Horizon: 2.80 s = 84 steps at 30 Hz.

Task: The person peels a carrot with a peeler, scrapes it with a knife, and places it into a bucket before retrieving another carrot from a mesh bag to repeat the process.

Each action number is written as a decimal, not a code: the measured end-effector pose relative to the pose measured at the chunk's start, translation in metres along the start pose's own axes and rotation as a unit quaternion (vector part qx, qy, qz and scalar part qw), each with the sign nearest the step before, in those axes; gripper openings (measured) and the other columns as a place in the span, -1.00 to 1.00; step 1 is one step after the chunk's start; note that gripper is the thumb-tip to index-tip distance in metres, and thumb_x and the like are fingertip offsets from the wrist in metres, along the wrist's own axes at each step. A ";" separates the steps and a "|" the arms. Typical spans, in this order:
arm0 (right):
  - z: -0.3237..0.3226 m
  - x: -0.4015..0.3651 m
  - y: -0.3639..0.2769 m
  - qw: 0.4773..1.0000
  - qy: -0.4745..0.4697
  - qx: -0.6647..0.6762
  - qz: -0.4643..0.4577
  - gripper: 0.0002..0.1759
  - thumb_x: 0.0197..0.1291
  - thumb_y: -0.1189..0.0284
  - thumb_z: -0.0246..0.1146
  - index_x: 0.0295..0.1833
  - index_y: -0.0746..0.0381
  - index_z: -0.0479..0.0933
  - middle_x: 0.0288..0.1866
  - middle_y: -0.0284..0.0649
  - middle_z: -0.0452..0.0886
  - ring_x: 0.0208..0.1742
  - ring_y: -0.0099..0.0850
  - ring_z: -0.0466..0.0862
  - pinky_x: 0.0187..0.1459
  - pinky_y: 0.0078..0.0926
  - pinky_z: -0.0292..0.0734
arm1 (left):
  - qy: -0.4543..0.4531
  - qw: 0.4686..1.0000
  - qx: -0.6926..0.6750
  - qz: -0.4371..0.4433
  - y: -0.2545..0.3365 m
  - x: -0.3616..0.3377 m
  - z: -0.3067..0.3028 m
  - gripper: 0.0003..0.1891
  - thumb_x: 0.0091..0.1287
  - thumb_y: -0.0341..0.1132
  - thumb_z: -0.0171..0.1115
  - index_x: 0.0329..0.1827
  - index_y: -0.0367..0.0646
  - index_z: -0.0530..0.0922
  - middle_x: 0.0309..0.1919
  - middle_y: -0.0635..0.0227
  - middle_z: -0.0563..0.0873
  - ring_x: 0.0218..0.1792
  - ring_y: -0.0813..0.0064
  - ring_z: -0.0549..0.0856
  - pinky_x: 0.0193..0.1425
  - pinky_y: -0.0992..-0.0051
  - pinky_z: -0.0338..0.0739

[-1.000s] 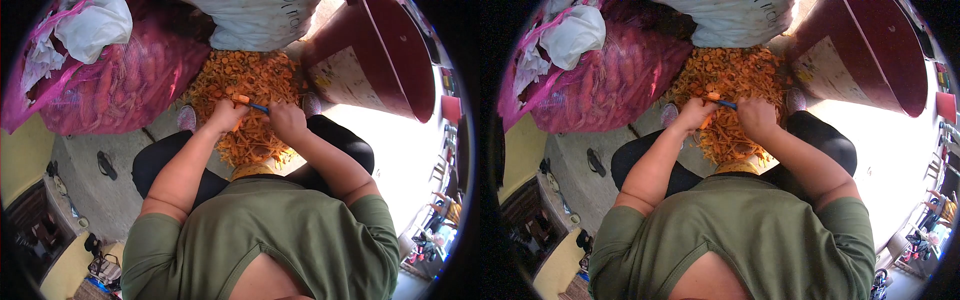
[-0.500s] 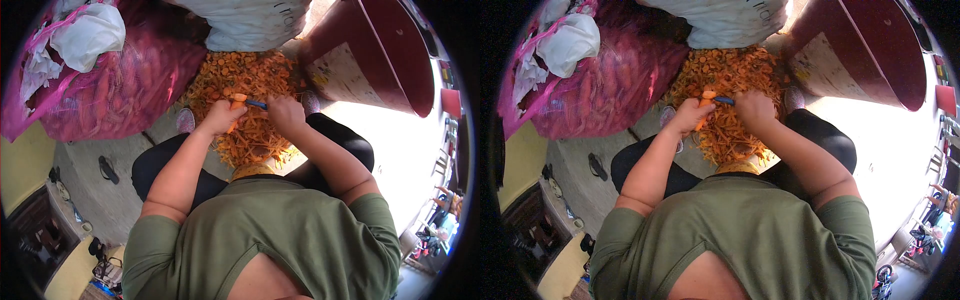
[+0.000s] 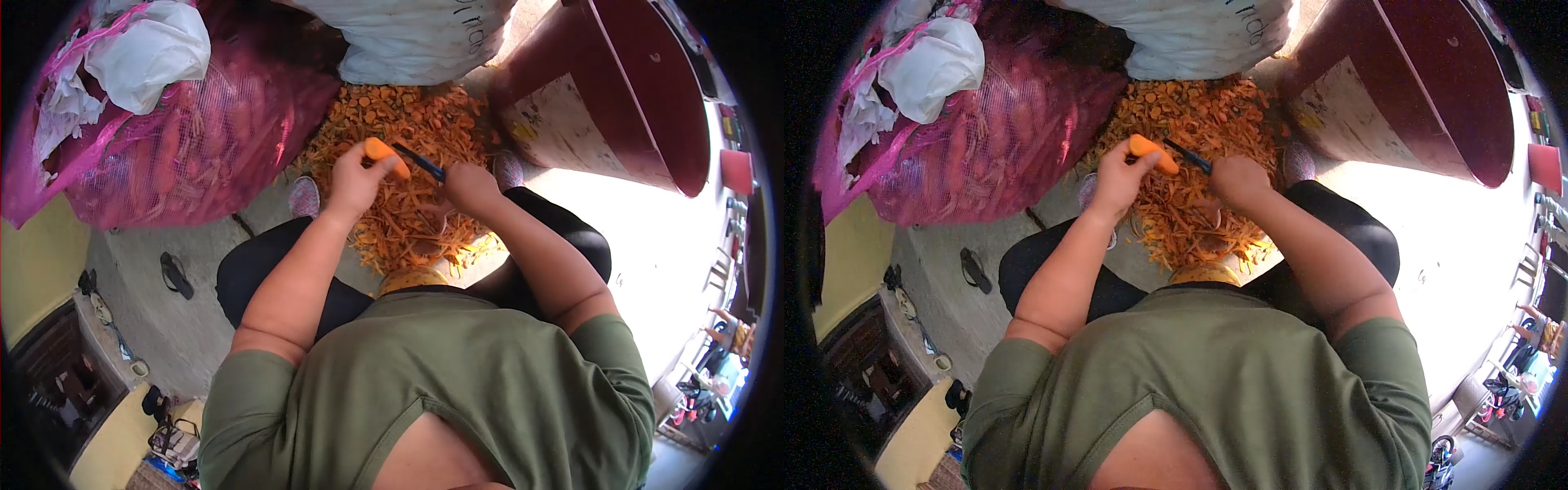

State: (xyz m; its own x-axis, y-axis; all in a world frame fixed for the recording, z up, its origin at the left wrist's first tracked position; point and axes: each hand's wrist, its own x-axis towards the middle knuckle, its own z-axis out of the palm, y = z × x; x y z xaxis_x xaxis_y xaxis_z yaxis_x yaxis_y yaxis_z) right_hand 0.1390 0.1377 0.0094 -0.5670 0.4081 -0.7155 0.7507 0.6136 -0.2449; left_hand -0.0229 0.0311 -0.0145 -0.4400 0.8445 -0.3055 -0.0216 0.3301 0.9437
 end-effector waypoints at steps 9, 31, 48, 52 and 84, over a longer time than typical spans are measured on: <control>0.006 0.007 0.001 0.987 0.098 0.107 -0.067 -0.67 0.11 0.21 0.13 -0.22 0.30 0.41 -0.44 0.01 0.55 -0.31 -0.03 0.57 -0.24 -0.15 0.43 | -0.177 0.951 -0.094 -0.236 -0.004 -0.002 -0.006 -0.68 0.07 -0.51 0.21 -0.12 -0.35 0.34 -0.41 0.22 0.58 -0.41 0.49 0.63 -0.40 0.56 0.52; 0.008 -0.012 -0.011 0.990 0.133 0.020 -0.038 -0.71 0.06 0.24 0.15 -0.32 0.29 0.41 -0.50 -0.03 0.58 -0.44 -0.11 0.62 -0.37 -0.22 0.49 | -0.070 0.962 0.265 -0.009 -0.005 -0.003 0.003 -0.69 0.18 -0.21 0.20 -0.24 -0.32 0.43 -0.39 0.08 0.60 -0.35 0.17 0.60 -0.28 0.35 0.45; 0.009 0.012 0.014 0.999 -0.013 -0.040 -0.002 -0.56 -0.10 0.18 0.34 -0.28 0.32 0.42 -0.43 -0.03 0.60 -0.34 -0.19 0.64 -0.37 -0.32 0.53 | -0.056 0.950 0.244 0.188 0.004 -0.006 0.009 -0.72 0.18 -0.30 0.17 -0.15 -0.24 0.37 -0.48 0.19 0.47 -0.43 0.10 0.54 -0.34 0.30 0.44; 0.009 0.003 0.012 0.988 0.137 -0.056 -0.045 -0.58 -0.02 0.17 0.26 -0.28 0.33 0.41 -0.42 -0.01 0.59 -0.35 -0.18 0.63 -0.36 -0.29 0.52 | -0.027 0.920 0.340 0.192 0.020 -0.007 0.008 -0.67 0.11 -0.33 0.23 -0.14 -0.28 0.36 -0.20 0.04 0.47 -0.20 0.02 0.53 -0.16 0.23 0.42; -0.003 -0.089 0.018 0.906 0.314 0.272 0.084 -0.69 -0.12 0.29 0.28 -0.33 0.31 0.55 -0.41 -0.04 0.62 -0.37 -0.20 0.65 -0.31 -0.32 0.53 | -0.085 0.864 0.488 0.090 0.050 -0.151 -0.002 -0.83 0.00 -0.36 0.19 -0.37 -0.25 0.49 -0.40 0.06 0.62 -0.29 0.07 0.61 -0.17 0.21 0.47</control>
State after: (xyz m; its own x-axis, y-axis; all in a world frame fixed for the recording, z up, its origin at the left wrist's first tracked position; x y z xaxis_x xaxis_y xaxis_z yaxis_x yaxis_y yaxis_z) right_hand 0.2018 0.1145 0.0703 -0.3819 0.8734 -0.3022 0.8040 0.1527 -0.5747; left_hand 0.0406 -0.0808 0.0794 -0.2172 0.9416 -0.2571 0.8374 0.3151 0.4467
